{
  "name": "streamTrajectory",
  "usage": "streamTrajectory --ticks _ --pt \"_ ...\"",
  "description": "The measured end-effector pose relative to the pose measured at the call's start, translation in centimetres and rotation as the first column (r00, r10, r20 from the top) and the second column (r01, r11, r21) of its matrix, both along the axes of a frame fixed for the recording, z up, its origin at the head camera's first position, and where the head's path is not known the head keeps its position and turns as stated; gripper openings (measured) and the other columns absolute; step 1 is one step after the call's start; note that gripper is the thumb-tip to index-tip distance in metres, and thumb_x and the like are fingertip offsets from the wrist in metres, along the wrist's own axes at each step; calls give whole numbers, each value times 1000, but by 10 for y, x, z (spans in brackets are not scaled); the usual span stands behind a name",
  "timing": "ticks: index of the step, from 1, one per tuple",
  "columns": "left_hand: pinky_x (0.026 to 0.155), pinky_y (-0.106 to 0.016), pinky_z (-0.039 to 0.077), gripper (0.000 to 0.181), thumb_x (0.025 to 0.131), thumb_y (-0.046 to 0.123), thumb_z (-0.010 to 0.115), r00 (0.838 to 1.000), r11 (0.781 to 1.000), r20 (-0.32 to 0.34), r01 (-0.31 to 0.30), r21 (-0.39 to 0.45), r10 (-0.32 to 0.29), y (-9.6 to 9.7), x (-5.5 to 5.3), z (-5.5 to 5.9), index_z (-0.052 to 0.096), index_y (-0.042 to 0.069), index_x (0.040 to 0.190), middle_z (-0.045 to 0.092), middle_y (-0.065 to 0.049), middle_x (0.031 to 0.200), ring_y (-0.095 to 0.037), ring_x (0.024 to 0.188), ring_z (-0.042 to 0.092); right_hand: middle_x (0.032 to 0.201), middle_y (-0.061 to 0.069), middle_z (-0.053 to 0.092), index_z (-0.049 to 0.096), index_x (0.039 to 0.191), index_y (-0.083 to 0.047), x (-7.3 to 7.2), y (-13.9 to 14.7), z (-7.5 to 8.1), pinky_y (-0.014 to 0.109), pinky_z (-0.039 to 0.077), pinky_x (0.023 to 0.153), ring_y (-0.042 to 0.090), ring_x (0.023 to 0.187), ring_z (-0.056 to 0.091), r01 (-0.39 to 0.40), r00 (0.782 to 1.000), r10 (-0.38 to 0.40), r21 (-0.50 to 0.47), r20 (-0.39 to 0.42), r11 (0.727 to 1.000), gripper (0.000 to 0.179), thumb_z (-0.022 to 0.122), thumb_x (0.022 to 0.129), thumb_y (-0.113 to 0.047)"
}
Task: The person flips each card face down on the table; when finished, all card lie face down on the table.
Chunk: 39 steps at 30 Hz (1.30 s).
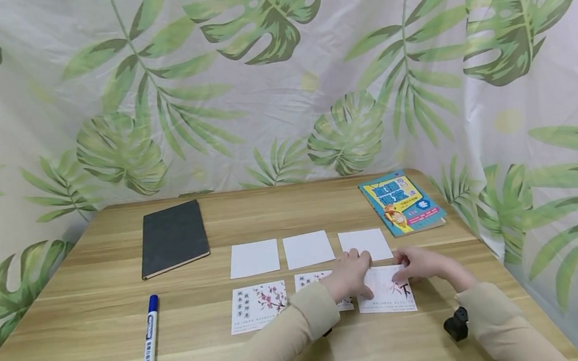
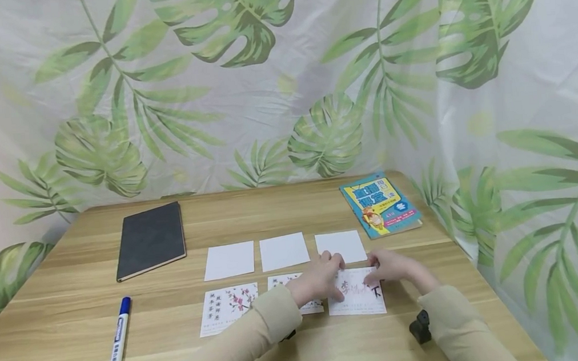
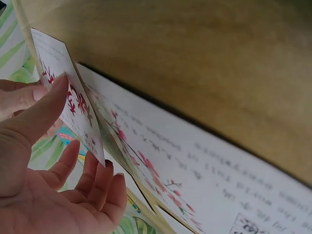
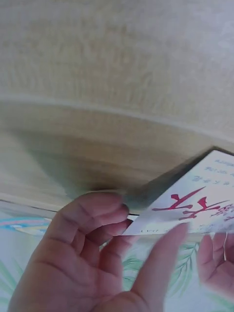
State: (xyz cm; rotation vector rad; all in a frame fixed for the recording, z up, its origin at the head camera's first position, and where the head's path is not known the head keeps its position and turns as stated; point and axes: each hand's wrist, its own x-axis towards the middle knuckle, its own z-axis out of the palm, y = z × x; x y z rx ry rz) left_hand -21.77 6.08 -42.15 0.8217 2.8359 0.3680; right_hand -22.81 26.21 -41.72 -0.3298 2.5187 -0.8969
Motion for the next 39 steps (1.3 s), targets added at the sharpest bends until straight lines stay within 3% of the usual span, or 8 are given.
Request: streamTrajectory --ticks 4,9,15,23,28,32,39 --pt "83 -29 44 50 68 29 84 1000 1000 2 1 0 -1 2 1 -1 55 17 107 52 -3 103 -18 94 48 79 5 52 53 92 1 1 6 -2 27 51 58 15 67 52 78 995 -70 -115 77 990 20 67 83 -9" --pt "79 -24 43 46 68 19 82 998 999 53 33 29 -35 5 2 -2 57 17 107 54 -1 99 -14 88 48 84 8 55 52 100 7 4 11 -2 27 55 60 14 69 58 139 980 -107 -188 169 972 23 64 84 -6" --pt "80 -22 46 49 69 8 77 990 997 135 42 64 -51 7 5 1 58 15 113 56 -2 100 -14 88 52 84 8 54 52 101 8 8 16 2 28 57 64 15 71 58 164 971 -113 -246 209 955 23 63 85 -5" --pt "77 -21 46 53 67 2 73 990 994 120 67 81 -76 8 6 1 57 15 116 56 -3 101 -13 87 52 89 11 57 51 104 9 13 17 5 31 57 66 18 75 61 219 965 -166 -280 201 934 25 61 87 -6" --pt "76 -20 45 50 69 2 73 985 989 154 54 137 -75 6 4 1 57 15 115 56 -3 102 -12 87 52 94 11 60 47 112 12 13 18 8 31 57 71 16 80 62 253 957 -179 -355 229 900 32 57 90 -9" --pt "74 -18 44 48 73 3 73 975 968 204 31 249 -84 4 2 2 54 12 116 57 -5 102 -10 85 51 99 10 61 41 119 16 13 17 9 32 56 78 14 86 62 269 954 -177 -437 241 858 39 48 96 -15" --pt "70 -17 45 42 78 4 71 958 902 264 -11 432 -115 2 0 3 52 9 115 61 -9 100 -16 84 59 100 8 62 30 126 14 14 9 15 29 55 81 10 89 65 324 941 -217 -511 259 796 46 35 101 -25"
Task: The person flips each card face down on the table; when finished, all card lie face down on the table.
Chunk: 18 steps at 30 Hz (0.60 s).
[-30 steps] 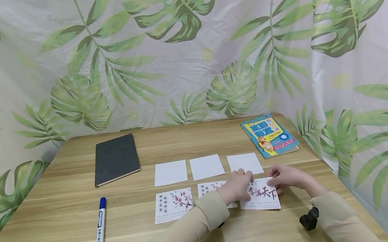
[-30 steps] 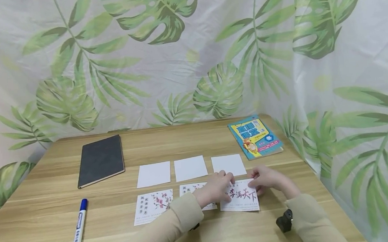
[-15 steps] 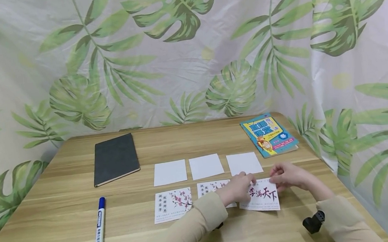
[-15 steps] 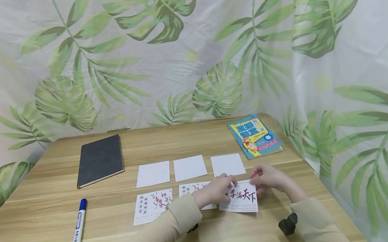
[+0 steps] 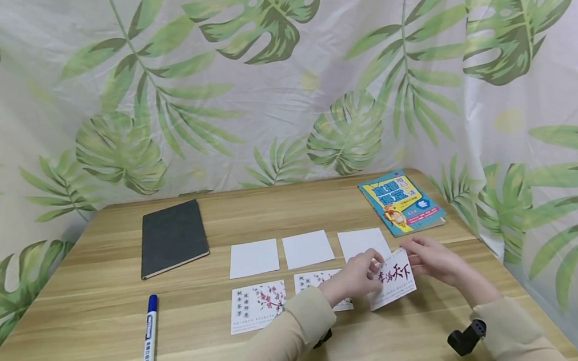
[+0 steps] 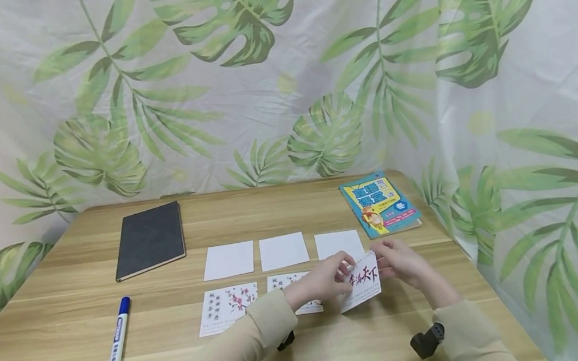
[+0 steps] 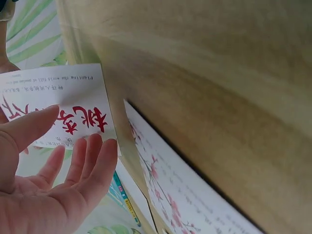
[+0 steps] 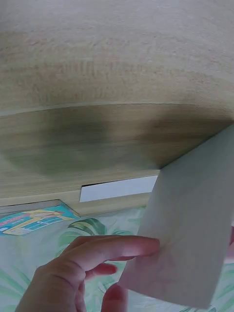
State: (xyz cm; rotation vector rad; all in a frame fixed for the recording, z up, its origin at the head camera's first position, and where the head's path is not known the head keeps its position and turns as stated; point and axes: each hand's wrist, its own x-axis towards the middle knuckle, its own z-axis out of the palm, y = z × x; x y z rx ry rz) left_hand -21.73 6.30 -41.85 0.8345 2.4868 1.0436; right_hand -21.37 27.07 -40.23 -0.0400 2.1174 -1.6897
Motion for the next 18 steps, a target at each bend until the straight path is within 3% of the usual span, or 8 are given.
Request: streamTrajectory --ticks 7,11,13,18 --pt "70 -18 49 31 85 11 67 1000 998 27 -15 54 13 0 0 1 52 9 112 65 -11 100 -13 83 62 96 2 61 43 117 7 -1 -6 2 27 55 78 10 88 64 -22 1000 22 -26 10 999 47 33 102 -37" --pt "65 -19 48 20 96 21 53 996 991 79 -55 119 46 1 0 1 54 8 110 67 -12 99 -15 80 64 98 2 60 45 117 7 -1 -8 0 30 55 81 11 91 62 -39 999 39 -32 -1 999 52 31 102 -41" --pt "66 -21 48 28 100 27 42 991 983 118 -81 165 62 1 0 3 56 6 110 68 -12 99 -19 80 66 100 4 59 44 119 9 -2 -9 -1 32 54 81 12 92 60 -61 998 60 -21 -20 998 51 31 102 -37" --pt "81 -32 52 58 103 40 21 967 958 240 -146 246 86 -1 -2 4 60 -2 111 71 -16 98 -30 87 69 106 12 58 45 119 10 -2 -11 -9 37 54 82 16 94 59 -137 985 144 79 -92 987 37 45 98 -21"
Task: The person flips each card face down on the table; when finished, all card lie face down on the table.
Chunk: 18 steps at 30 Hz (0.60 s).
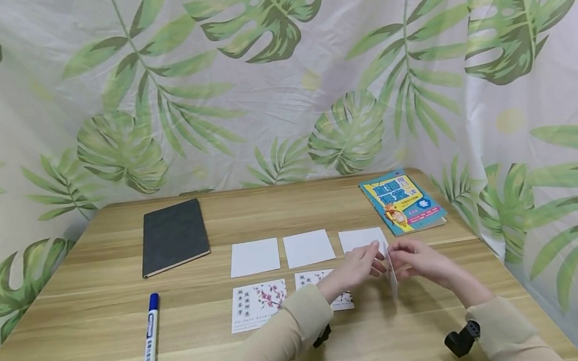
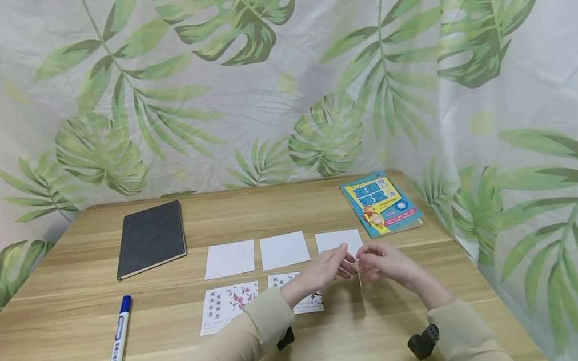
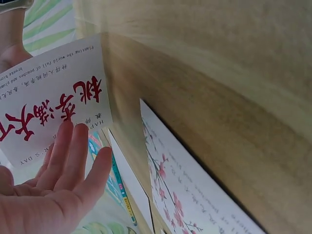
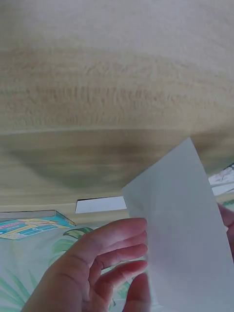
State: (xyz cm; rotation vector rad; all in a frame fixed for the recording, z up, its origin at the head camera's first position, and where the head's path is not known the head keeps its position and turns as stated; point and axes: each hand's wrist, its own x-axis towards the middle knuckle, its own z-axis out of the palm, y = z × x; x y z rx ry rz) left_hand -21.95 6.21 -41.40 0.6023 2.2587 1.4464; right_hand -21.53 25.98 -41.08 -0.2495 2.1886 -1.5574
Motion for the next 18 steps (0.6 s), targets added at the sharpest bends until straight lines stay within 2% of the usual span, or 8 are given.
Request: streamTrajectory --ticks 5,9,11,14,18 --pt "86 -38 52 68 101 49 21 997 999 68 -26 31 24 -2 -2 1 62 -5 108 71 -19 96 -32 86 70 105 18 57 48 114 9 0 -1 -8 42 55 80 22 93 59 -67 994 72 58 -86 996 35 59 91 -16" --pt "79 -39 54 72 98 56 25 995 999 85 -43 3 43 -4 -2 3 64 -3 108 72 -18 94 -31 84 70 102 17 57 51 109 6 0 -4 -11 40 56 76 22 90 57 -77 988 88 86 -130 993 32 63 88 -14" --pt "74 -40 55 71 96 59 30 994 998 91 -63 -23 65 -4 -2 3 64 -2 109 71 -17 93 -30 83 69 100 16 58 53 106 4 0 -5 -12 35 56 74 21 87 57 -72 982 94 131 -166 989 29 64 86 -13" --pt "68 -38 56 66 94 58 38 991 993 85 -95 -72 101 -5 -1 3 64 -1 109 69 -11 90 -26 78 67 97 14 61 56 102 2 0 -7 -13 27 53 71 20 85 56 -55 965 106 208 -240 977 25 67 85 -13" --pt "60 -34 56 43 96 37 46 991 989 35 -124 -82 128 -6 -2 1 64 -2 99 62 -9 83 -20 69 62 93 12 63 57 98 1 0 -10 -14 24 51 71 20 85 57 -21 943 113 280 -314 960 25 70 82 -13"
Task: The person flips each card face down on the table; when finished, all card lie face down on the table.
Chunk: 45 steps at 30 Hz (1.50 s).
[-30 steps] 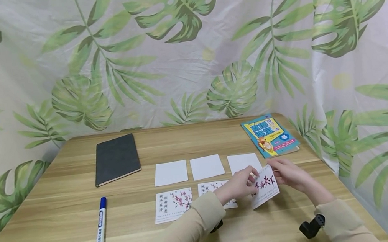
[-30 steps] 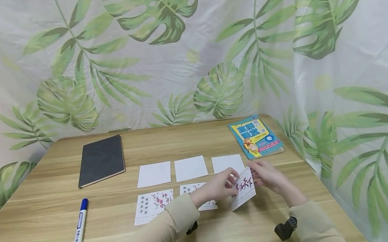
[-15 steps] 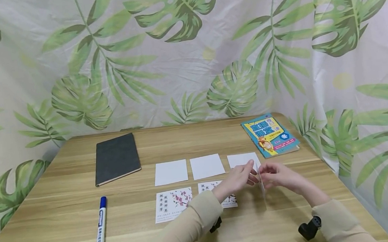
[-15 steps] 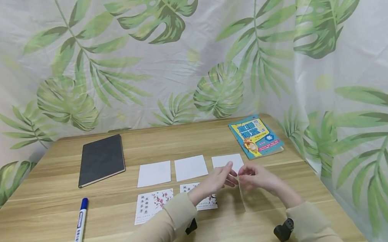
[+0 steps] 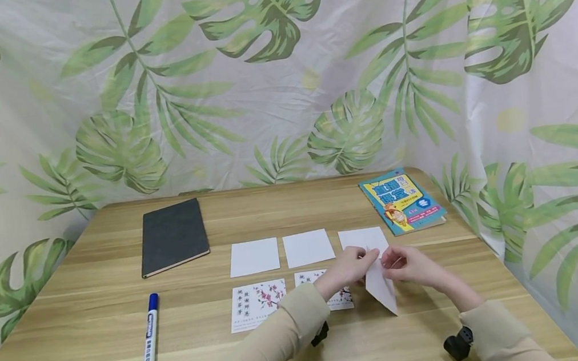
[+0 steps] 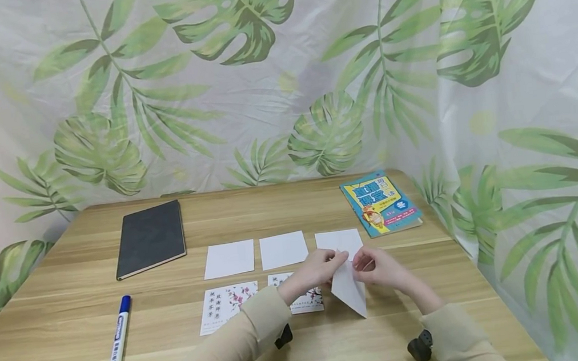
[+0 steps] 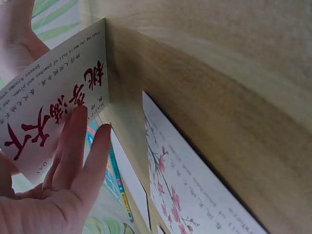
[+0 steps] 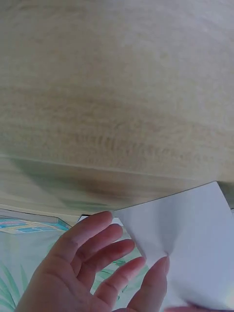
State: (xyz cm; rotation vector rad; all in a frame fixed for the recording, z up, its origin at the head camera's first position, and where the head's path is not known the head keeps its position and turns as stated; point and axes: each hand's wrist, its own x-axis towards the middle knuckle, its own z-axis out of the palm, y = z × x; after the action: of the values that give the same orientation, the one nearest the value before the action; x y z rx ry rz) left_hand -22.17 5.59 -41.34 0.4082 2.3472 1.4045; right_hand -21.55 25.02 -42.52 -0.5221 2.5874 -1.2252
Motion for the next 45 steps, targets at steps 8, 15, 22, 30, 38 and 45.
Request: streamTrajectory --ticks 8,15,22,30,38,45 --pt "67 -30 52 22 89 9 51 994 998 -103 -34 -51 29 -3 1 -3 57 0 109 61 -15 101 -20 85 58 106 15 62 55 111 2 2 5 1 37 51 81 23 95 57 119 992 -122 75 30 990 46 75 79 -25" --pt "62 -29 47 19 87 7 54 995 997 -89 -42 -64 36 -1 2 -6 51 5 105 59 -13 98 -21 81 54 87 7 63 57 105 6 1 13 1 29 52 64 14 75 55 113 970 -106 -19 217 993 36 72 82 -18" --pt "43 -23 46 21 80 -2 63 998 999 -64 -20 -47 17 -2 1 -12 55 1 99 49 -5 77 -14 53 50 76 4 51 60 96 3 2 17 4 26 44 57 16 71 46 200 966 -212 97 149 975 29 75 78 -15" --pt "43 -19 40 20 78 -2 67 988 986 -151 6 -165 -31 -3 3 -12 58 -4 96 54 -7 71 -11 47 46 77 7 53 60 99 4 2 15 2 25 40 58 16 69 46 174 983 -184 206 30 963 31 76 76 -10" --pt "56 -19 41 14 76 4 69 940 915 -314 -2 -404 -136 0 7 -14 64 -1 88 61 -6 79 -13 65 48 84 10 57 55 99 1 3 9 -1 28 46 62 18 71 49 184 980 -197 297 17 937 34 77 74 -8" --pt "57 -20 40 13 75 6 70 918 880 -354 -12 -474 -178 2 5 -14 67 0 86 59 -4 77 -12 67 46 82 10 54 53 99 1 4 4 0 27 42 60 18 70 48 193 977 -211 332 18 923 34 76 74 -7"
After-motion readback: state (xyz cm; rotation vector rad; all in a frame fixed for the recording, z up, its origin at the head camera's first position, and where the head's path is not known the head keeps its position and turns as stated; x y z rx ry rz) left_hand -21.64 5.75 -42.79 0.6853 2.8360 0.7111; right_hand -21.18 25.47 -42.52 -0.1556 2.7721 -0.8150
